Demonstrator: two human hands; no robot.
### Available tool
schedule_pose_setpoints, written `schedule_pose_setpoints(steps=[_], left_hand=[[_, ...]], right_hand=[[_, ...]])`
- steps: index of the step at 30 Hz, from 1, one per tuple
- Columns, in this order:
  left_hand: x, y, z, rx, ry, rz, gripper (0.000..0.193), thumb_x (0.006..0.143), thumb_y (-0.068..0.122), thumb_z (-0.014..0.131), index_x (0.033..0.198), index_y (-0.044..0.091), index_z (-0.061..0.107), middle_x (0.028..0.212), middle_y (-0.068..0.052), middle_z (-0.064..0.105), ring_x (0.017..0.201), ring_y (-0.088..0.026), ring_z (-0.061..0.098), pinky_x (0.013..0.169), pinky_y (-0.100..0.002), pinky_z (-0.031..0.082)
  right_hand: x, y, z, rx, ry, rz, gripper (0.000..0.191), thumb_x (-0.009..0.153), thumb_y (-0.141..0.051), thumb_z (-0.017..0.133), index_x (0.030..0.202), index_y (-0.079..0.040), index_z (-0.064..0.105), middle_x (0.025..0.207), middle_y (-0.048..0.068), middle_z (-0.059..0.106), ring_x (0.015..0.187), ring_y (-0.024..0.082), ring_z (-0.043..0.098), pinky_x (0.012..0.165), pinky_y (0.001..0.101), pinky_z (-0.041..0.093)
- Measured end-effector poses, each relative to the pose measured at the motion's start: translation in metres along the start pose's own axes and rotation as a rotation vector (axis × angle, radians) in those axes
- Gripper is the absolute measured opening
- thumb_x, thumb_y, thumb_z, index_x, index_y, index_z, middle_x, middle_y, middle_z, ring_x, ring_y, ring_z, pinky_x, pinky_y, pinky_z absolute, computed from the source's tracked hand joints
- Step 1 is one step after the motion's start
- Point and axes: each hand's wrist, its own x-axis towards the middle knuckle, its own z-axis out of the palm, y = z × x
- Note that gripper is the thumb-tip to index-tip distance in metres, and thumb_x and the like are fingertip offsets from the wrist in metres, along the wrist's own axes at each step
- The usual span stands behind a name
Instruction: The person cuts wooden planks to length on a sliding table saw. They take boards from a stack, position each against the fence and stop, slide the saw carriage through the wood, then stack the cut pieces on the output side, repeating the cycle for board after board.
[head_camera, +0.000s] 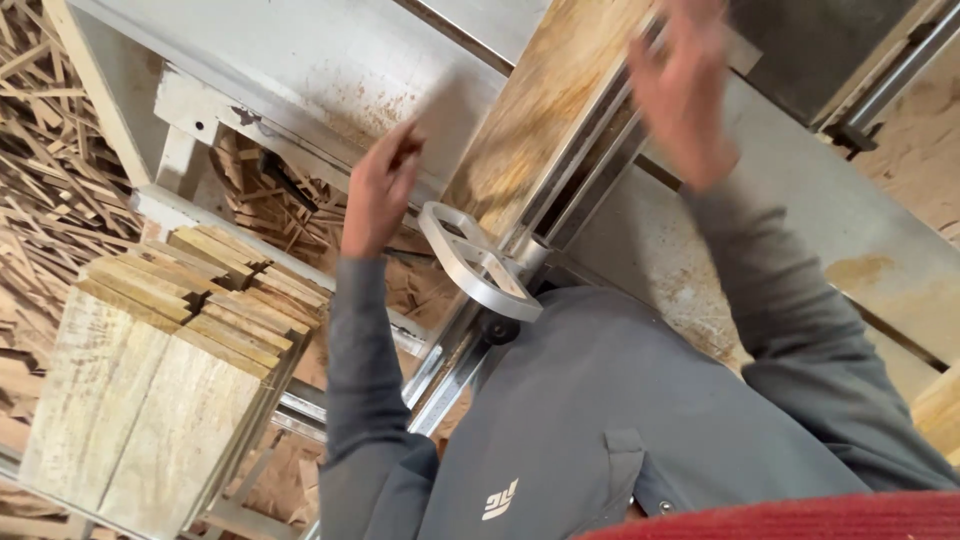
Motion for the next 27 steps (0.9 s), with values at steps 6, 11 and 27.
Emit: schedule_pose_setpoints(steps=[6,11,27], left_hand=[[0.096,0.017,0.068,0.468,-0.173,0.374,0.027,0.089,0.022,0.078,0.108,0.003,0.074,0.099,-0.018,0.074,0.090,-0.036,0.070,0.081,-0.046,0.055],[0.113,0.015,0.080,0.464,-0.208,0.208,0.031,0.076,0.032,0.088,0.078,0.003,0.075,0.076,-0.016,0.071,0.071,-0.036,0.069,0.067,-0.046,0.055],[0.113,0.024,0.084,0.512,-0.219,0.143,0.026,0.076,0.030,0.088,0.080,0.006,0.077,0.075,-0.015,0.071,0.070,-0.036,0.069,0.066,-0.045,0.054]], right_hand=[[-0.073,-0.089,0.006,0.204,-0.282,-0.372,0.008,0.100,-0.013,0.069,0.108,-0.010,0.070,0.112,0.008,0.073,0.112,0.024,0.069,0.113,0.0477,0.046],[-0.070,-0.103,0.014,0.087,-0.185,-0.419,0.014,0.092,-0.014,0.076,0.104,-0.006,0.075,0.107,0.009,0.074,0.109,0.025,0.069,0.111,0.0455,0.047],[-0.068,-0.101,0.006,0.089,-0.174,-0.419,0.017,0.086,-0.008,0.072,0.102,-0.004,0.075,0.105,0.009,0.075,0.107,0.024,0.070,0.109,0.0438,0.048]])
